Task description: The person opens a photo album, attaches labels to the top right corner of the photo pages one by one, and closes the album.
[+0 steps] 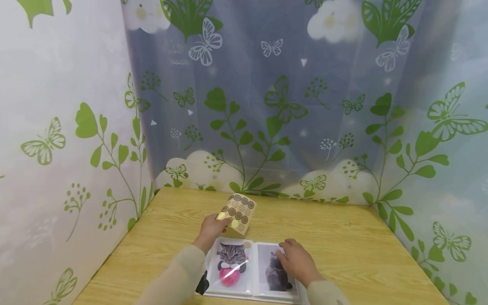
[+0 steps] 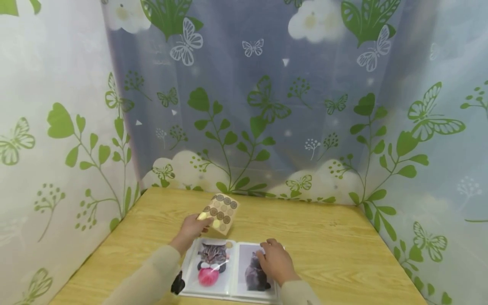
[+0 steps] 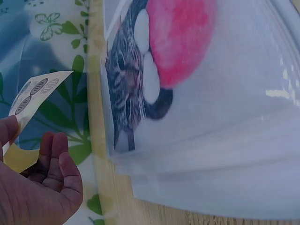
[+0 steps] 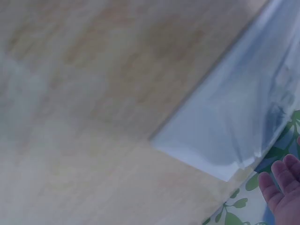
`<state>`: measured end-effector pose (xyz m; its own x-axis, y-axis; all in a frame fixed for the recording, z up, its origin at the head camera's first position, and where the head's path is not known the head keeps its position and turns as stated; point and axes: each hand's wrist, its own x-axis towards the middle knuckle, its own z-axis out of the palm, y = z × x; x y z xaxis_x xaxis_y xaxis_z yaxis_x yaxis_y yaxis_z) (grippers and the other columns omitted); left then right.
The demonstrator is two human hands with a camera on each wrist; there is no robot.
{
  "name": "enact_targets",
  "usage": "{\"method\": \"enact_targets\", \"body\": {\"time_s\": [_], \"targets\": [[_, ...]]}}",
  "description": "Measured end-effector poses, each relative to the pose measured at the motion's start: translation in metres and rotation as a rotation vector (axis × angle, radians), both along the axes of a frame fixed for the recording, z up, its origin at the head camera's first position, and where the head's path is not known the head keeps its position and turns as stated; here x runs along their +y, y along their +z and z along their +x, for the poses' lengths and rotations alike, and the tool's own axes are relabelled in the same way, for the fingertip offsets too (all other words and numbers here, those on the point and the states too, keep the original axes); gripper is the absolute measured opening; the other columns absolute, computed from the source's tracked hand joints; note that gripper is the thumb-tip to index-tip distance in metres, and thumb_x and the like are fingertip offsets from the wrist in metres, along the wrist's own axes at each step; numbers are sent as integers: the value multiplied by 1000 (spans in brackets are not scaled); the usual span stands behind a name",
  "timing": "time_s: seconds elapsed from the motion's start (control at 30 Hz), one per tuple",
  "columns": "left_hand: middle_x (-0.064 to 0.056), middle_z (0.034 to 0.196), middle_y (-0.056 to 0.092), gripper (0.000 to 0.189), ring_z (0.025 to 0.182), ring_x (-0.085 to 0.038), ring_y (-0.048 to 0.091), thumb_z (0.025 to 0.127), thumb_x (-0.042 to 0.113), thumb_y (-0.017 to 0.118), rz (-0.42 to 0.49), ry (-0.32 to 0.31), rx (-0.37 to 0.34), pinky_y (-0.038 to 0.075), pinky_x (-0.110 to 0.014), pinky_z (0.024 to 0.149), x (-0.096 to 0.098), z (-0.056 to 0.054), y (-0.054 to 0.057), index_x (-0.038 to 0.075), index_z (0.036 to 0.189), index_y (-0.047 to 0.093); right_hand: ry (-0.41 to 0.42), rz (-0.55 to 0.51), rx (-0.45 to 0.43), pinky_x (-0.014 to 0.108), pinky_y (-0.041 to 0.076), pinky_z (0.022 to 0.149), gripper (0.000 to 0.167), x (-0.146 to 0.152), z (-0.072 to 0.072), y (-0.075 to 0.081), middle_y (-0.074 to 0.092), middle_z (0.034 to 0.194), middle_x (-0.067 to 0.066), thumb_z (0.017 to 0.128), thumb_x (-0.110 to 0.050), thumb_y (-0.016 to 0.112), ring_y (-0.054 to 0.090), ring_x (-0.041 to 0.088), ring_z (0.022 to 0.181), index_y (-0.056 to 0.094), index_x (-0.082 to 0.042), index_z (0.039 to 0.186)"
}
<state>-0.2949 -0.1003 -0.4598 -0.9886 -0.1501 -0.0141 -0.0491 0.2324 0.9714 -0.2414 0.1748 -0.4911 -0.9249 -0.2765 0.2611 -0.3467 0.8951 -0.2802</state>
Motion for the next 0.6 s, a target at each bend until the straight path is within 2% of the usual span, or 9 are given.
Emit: {"method": "enact_targets", "body": {"time_s": [0.17, 0.3, 0.6], "targets": [[-13, 90, 67, 29, 77, -22, 63, 91, 22, 70, 17, -29, 0, 55, -42, 77, 12, 1, -1, -4, 104, 65, 7, -25, 5, 56, 48, 96, 33, -5, -5, 7, 60, 125, 25, 95, -25, 65, 59, 42, 114, 68, 0, 117], [-10, 86, 67, 28, 74, -19, 62, 90, 24, 71, 20, -51, -22, 52, -34, 69, 22, 2, -1, -1, 101, 66, -5, -55, -10, 55, 47, 98, 35, -10, -9, 12, 59, 126, 25, 96, -26, 64, 58, 42, 115, 67, 0, 118], [-9, 85, 68, 26, 75, -19, 63, 91, 25, 70, 75, -148, -9, 53, -42, 74, 44, 11, -2, 0, 98, 66, -45, -209, -49, 57, 44, 101, 33, -15, -16, 21, 61, 123, 26, 98, -22, 60, 56, 44, 117, 66, 4, 119]]}}
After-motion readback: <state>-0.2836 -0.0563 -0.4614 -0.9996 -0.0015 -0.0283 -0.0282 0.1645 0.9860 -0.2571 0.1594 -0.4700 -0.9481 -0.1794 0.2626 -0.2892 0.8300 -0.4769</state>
